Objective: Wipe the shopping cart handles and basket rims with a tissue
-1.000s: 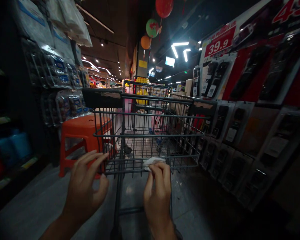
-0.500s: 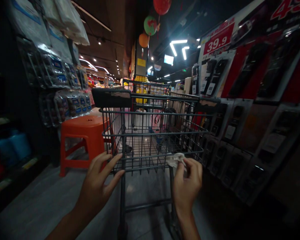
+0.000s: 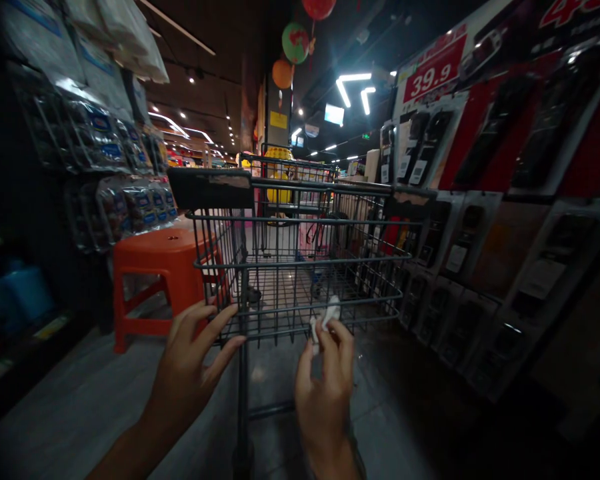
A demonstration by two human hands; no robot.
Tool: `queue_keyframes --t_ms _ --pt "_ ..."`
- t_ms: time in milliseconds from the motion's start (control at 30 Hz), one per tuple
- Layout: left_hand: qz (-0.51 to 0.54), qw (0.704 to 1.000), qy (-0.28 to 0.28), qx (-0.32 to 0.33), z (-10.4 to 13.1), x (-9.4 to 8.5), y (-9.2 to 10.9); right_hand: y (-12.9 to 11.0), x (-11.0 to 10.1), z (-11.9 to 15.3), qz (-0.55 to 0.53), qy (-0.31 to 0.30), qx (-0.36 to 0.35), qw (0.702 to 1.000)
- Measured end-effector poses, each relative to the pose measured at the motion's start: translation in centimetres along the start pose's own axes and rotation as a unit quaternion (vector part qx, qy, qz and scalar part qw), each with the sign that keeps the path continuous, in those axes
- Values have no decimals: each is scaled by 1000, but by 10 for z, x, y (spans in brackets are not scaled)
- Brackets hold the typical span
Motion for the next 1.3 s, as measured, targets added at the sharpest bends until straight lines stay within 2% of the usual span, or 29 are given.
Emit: queue_keyframes --t_ms 200,467,600,767,867,967,1133,1300 --pt "7 1000 -7 1 -1 -1 0 -18 18 8 -36 -31 13 999" --pt "43 999 -20 2 -3 -2 -4 -35 37 17 -136 -116 16 984" --pt "57 998 -36 16 -1 -1 -9 -38 42 19 -181 -171 17 968" --pt "51 997 -46 27 1 -2 -13 -35 45 10 -168 -185 -14 968" --pt "51 997 -54 36 1 -3 -15 -30 37 1 -136 -192 -33 971" --pt "56 996 -55 37 1 -3 -16 -18 22 -6 -101 -158 -42 981" --pt "63 996 -58 31 0 -2 -17 14 -9 -14 -40 -90 -44 994" --pt "54 996 -57 38 0 -4 -18 47 -44 -31 11 -48 -33 998"
Point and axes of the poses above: each hand's wrist, its own z-axis away from the middle knuckle, its own x-axis out of the palm, y = z × x, the point moved 2 cm from there along -z, towards the middle knuckle, and after that the axes turned 15 degrees about -z, right-handed, at the moved point
